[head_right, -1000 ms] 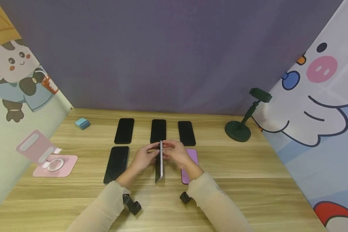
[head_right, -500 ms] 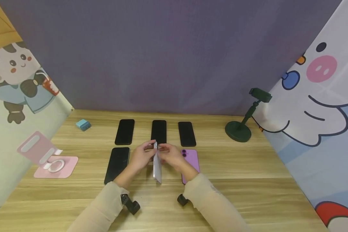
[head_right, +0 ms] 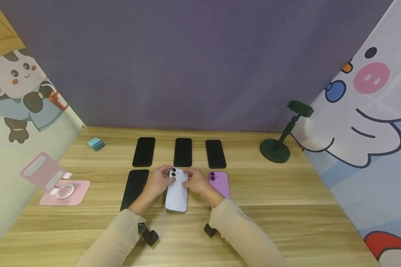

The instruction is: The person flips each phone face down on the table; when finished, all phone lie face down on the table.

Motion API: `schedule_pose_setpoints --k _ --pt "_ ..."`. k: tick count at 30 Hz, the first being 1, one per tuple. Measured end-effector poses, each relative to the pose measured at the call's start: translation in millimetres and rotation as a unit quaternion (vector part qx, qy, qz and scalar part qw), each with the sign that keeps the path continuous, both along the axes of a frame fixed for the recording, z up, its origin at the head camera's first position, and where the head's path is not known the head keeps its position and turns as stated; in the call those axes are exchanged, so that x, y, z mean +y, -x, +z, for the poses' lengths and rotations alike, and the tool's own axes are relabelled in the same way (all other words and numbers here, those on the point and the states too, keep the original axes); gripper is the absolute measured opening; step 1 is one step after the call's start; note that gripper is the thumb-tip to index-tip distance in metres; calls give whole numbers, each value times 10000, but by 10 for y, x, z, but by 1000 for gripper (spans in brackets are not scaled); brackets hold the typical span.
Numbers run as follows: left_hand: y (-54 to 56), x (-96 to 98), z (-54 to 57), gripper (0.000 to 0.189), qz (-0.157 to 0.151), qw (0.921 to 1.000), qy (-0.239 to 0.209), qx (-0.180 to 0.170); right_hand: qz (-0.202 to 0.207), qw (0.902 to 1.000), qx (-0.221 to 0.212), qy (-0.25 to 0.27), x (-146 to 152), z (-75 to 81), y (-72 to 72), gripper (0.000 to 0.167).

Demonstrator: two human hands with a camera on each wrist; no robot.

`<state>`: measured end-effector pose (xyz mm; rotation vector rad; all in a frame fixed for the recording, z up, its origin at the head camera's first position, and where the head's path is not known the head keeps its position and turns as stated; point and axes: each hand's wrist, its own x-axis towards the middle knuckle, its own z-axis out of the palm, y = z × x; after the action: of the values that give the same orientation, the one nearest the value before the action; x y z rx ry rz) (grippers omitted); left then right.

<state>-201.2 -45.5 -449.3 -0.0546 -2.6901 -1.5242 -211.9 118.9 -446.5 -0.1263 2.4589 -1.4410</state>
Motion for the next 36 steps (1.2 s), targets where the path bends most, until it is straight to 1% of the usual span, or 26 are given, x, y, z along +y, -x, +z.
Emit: schedule_pose_setpoints --k 6,10,15,18,21,22,24,25,29,31,33,36 --pt "-7 4 -34 37 87 9995 307 -89 31 9994 -3 -345 -18 17 16 55" --pt "6 9 -72 37 24 9992 389 -84 -21 9989 -1 -468 -13 23 24 55" --pt "17 19 -112 37 -52 9978 662 -17 -26 9976 103 -687 -4 23 30 54" --pt "-2 22 -105 37 -71 9971 761 19 -14 9959 139 -888 -12 21 37 53" --pt "-12 18 -94 36 -137 9961 858 135 -30 9940 135 -1085 -21 33 47 53" --pt "-18 16 -85 35 -166 9952 931 236 -50 9935 118 -1128 -24 42 49 53" --pt "-19 0 -73 35 -257 9948 951 253 -23 9922 145 -1237 -34 61 50 53" --pt "-22 -14 -67 36 -317 9951 919 196 37 9907 212 -1345 -41 73 49 53" --pt "-25 -137 -25 38 -506 9957 759 -139 190 9831 498 -1753 -116 130 28 51" --pt "-29 -252 10 39 -527 9954 781 -179 282 9794 714 -1869 -193 162 6 50" --pt "-33 -401 49 40 -510 9945 906 -86 369 9793 843 -1802 -299 195 -17 47" --pt "-39 -659 105 41 -441 9936 1036 8 562 9824 872 -1556 -486 227 -30 44"
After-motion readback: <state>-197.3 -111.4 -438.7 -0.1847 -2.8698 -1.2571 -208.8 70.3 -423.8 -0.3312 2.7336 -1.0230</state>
